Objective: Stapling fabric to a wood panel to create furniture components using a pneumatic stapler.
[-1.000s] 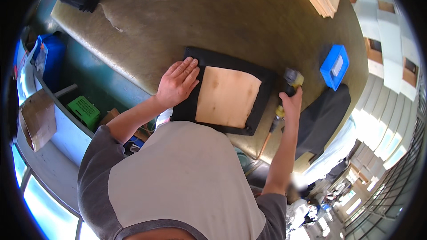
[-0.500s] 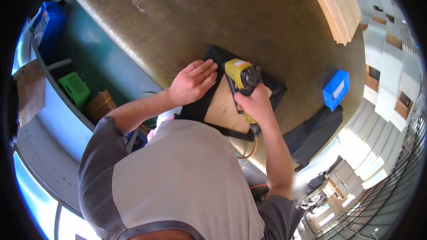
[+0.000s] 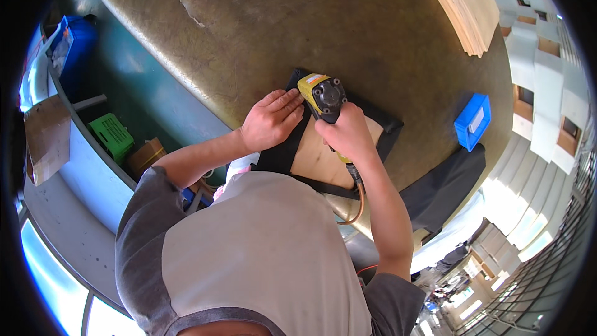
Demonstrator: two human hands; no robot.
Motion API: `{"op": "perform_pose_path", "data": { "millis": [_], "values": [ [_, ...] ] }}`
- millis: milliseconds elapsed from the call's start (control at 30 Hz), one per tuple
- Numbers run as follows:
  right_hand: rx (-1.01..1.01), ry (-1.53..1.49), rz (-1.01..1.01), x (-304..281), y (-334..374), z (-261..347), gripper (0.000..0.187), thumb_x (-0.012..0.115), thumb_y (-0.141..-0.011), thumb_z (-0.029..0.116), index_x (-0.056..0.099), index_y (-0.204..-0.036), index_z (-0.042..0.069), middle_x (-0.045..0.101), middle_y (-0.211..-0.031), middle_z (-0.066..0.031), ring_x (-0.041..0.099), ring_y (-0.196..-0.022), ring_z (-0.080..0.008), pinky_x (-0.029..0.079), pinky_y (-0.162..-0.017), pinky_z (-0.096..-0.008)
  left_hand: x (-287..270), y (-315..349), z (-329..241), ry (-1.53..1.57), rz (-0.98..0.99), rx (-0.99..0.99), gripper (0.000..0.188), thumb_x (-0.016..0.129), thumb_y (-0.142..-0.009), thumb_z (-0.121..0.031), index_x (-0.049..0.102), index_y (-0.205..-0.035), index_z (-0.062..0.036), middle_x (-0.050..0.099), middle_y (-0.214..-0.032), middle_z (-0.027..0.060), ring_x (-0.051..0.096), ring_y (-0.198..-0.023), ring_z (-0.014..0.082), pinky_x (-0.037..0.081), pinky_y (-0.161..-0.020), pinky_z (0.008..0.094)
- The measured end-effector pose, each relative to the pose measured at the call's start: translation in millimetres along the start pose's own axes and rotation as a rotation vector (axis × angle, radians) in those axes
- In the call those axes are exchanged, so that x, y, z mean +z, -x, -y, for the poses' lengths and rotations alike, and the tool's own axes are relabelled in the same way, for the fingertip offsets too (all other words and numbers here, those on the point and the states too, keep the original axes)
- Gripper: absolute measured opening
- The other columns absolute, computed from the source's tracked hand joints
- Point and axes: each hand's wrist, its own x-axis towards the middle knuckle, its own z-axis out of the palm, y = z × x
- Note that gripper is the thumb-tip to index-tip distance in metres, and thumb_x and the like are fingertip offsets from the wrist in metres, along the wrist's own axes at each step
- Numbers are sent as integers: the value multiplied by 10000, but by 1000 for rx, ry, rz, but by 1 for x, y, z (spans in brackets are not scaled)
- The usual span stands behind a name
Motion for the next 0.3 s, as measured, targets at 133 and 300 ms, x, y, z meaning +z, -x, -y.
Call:
{"op": "perform_pose_path", "data": {
  "millis": [133,300],
  "values": [
    [-36,-52,-59,-11,38,-21,127,665,-829,71,667,-904,-32,671,-657,-91,675,-551,-165,527,-539,-336,1,1,5,26,-5,4,334,644,-798,-160,705,-1085,0,720,-1173,169,649,-1187,309,497,-1055,435],
    [94,-204,-265,-29,107,-98,273,685,-858,56,684,-1117,-28,673,-708,-67,665,-583,-128,533,-548,-319,6,-28,-13,59,-27,-48,373,766,-792,-171,682,-1134,-46,666,-1114,103,640,-1085,286,498,-985,443]
  ]
}}
